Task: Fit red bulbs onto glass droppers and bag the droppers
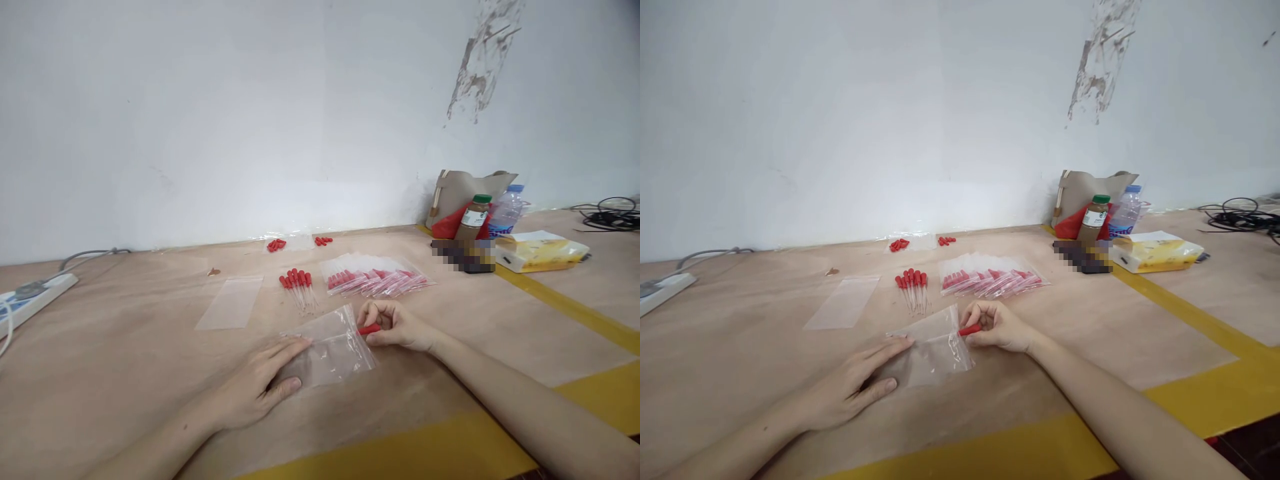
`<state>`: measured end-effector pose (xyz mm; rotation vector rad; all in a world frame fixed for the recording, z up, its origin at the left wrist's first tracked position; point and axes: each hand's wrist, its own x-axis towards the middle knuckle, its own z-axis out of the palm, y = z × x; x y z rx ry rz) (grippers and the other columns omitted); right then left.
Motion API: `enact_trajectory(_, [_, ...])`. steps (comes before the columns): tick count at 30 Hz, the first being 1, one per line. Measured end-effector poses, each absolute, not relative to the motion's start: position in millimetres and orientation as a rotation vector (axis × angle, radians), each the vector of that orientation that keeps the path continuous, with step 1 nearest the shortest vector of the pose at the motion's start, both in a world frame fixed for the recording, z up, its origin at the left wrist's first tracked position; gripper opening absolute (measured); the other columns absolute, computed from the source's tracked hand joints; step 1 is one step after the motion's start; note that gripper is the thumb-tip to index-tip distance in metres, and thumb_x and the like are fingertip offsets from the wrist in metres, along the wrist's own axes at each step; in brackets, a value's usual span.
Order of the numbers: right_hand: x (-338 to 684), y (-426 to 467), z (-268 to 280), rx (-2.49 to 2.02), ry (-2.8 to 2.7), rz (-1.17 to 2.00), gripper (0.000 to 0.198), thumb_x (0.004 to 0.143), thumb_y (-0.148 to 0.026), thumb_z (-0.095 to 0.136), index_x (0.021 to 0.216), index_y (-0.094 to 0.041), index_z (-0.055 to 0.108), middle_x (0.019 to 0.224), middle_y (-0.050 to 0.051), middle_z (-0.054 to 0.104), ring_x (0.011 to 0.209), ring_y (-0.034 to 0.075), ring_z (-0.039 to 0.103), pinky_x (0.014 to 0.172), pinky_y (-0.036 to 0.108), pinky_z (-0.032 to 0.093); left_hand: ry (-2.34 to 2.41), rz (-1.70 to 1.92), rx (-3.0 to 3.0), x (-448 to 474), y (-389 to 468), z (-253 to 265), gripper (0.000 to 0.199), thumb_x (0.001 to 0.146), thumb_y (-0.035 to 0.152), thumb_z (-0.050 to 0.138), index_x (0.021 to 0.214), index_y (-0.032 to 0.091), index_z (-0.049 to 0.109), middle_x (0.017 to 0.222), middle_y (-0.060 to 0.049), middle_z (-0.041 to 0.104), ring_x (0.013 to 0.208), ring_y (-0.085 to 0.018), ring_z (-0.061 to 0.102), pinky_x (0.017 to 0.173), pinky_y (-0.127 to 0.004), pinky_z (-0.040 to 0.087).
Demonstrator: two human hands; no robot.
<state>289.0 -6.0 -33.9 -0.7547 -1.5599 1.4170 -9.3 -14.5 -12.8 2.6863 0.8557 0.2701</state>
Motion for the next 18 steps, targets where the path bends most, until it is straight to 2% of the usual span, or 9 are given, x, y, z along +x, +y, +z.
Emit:
enact_trajectory(3, [280.4,-6.8,-35.4,-0.692,-1.570,1.446,0.026,0.057,-0.014,0.073,0.062,-0.014,0.048,0.085,0.001,0.057,0.072,0.007,0.054,0.064,0.019,0.042,0.834,0.280,2.685,-9.4,-13.6,-11.6,0.050,0.088,0.033,0.041,0.134,0.027,0.024,0.135,-0.004,0.037,0.121,-0.022,0.036,0.099,-0.039,0.033])
enact_trajectory(9, [282.0,-7.2,-34.7,-0.762,-1.560,1.497,0.027,0.064,-0.027,0.068,0.071,-0.017,0.043,0.093,0.002,0.057,0.045,0.003,0.050,0.042,0.018,0.039,0.730,0.291,2.696,-8.1,-8.9,-11.5,0.049,0.088,0.032,0.041,0.134,0.026,0.026,0.132,-0.004,0.041,0.119,-0.021,0.038,0.100,-0.038,0.031])
enact_trajectory(14, [278.5,-5.1,-38.3,-0.831,-1.614,1.474,0.032,0.065,-0.035,0.068,0.074,-0.018,0.043,0.079,0.000,0.059,0.060,0.006,0.052,0.055,0.019,0.041,0.722,0.289,2.670,-5.7,-8.7,-10.7,0.048,0.088,0.031,0.042,0.133,0.026,0.027,0.131,-0.004,0.042,0.119,-0.020,0.038,0.101,-0.038,0.031])
enact_trajectory(18, [276.2,-2.8,-42.9,-0.976,-1.682,1.314,0.034,0.059,-0.041,0.070,0.071,-0.015,0.052,0.068,0.000,0.057,0.059,0.009,0.050,0.054,0.021,0.038,0.759,0.343,2.627,-7.3,-9.5,-12.1,0.046,0.087,0.032,0.044,0.131,0.026,0.032,0.132,-0.004,0.041,0.120,-0.021,0.037,0.100,-0.039,0.033])
